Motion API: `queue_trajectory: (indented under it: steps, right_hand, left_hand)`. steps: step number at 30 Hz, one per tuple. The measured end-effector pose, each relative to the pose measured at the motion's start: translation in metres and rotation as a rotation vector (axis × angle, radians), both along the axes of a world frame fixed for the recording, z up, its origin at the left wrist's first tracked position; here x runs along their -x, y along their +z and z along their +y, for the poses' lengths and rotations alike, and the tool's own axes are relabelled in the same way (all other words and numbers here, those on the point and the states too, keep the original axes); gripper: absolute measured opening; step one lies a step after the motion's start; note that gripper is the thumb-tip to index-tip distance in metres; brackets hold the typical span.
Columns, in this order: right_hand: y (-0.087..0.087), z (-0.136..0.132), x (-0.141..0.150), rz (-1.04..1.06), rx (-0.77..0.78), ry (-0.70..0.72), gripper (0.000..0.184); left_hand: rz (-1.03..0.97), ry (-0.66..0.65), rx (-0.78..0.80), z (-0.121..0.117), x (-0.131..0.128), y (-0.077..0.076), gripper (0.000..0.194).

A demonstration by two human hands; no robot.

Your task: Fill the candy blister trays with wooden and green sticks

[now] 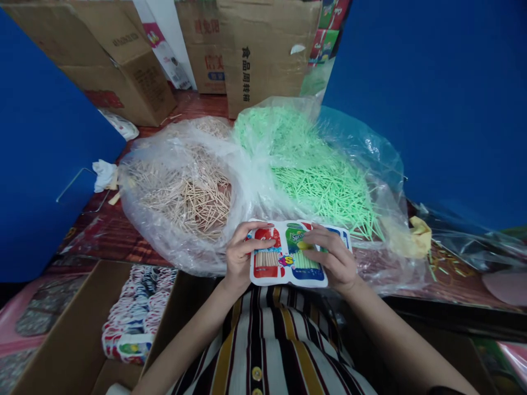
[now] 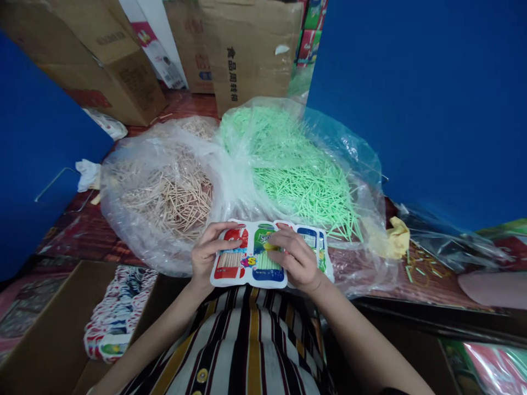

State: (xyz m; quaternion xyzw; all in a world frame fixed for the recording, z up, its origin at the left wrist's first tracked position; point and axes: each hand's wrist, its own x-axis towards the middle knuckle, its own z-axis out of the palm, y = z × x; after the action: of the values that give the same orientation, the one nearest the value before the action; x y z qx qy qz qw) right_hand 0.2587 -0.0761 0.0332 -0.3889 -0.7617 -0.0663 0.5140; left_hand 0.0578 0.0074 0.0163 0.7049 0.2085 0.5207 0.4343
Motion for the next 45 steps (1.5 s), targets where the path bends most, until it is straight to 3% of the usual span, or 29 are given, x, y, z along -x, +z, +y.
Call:
queue_trajectory:
  steps: [3,5,9,12,14,17,20,22,26,30,35,39,42,45]
  right_hand:
    - [0.006,-0.009,0.001,0.035,0.122,0.09,0.014]
    - [0.007,-0.019,0.001,0.15,0.222,0.061,0.013]
    - [-0.001,-0.035,-0.011,0.627,0.457,-0.33,0.024]
    - [-0.014,-0.04,-0.029,0.864,0.724,-0.465,0.048]
    - [-0.023,-0.041,-0.039,0.773,0.845,-0.563,0.061]
    - [-0.032,-0.041,-0.043,0.413,0.904,-0.837,0.068]
    - [-0.032,-0.04,-0.038,0.063,0.87,-1.024,0.068]
    - [-0.028,-0.039,-0.036,-0.112,0.732,-1.054,0.065]
    - [-0.019,-0.03,-0.035,-0.232,0.41,-0.978,0.045]
    - [-0.007,-0.01,-0.023,-0.232,0.31,-0.683,0.022]
    - [0.006,0.027,0.005,-0.298,0.401,-0.342,0.014]
    - [0.006,0.058,0.022,-0.407,0.517,-0.257,0.02]
    - [0.002,0.076,0.029,-0.392,0.635,-0.233,0.028]
    - [-0.001,0.088,0.035,-0.255,0.782,-0.136,0.025]
  left_hand:
    - [0.058,-0.008,-0.1,-0.004,-0.003,0.003,0.02]
    - [0.116,-0.059,-0.058,-0.01,-0.006,0.006,0.013]
    - [0.306,-0.121,0.243,-0.016,-0.012,0.002,0.013]
    - [0.535,0.128,0.29,-0.01,-0.012,-0.01,0.019]
    - [0.798,0.315,0.14,-0.002,-0.01,-0.018,0.019]
    - [1.061,0.51,0.006,0.008,-0.007,-0.026,0.029]
    - [1.156,0.503,0.086,0.015,-0.006,-0.03,0.039]
    - [1.134,0.474,0.18,0.02,-0.005,-0.032,0.04]
    - [1.013,0.499,0.322,0.028,0.0,-0.035,0.045]
    - [0.938,0.535,0.299,0.029,0.006,-0.032,0.036]
    - [0.974,0.574,0.173,0.023,0.013,-0.029,0.028]
    - [0.881,0.58,0.156,0.016,0.019,-0.027,0.015]
    - [0.619,0.556,0.236,0.012,0.021,-0.022,0.011]
    - [0.249,0.414,0.467,0.011,0.019,-0.015,0.018]
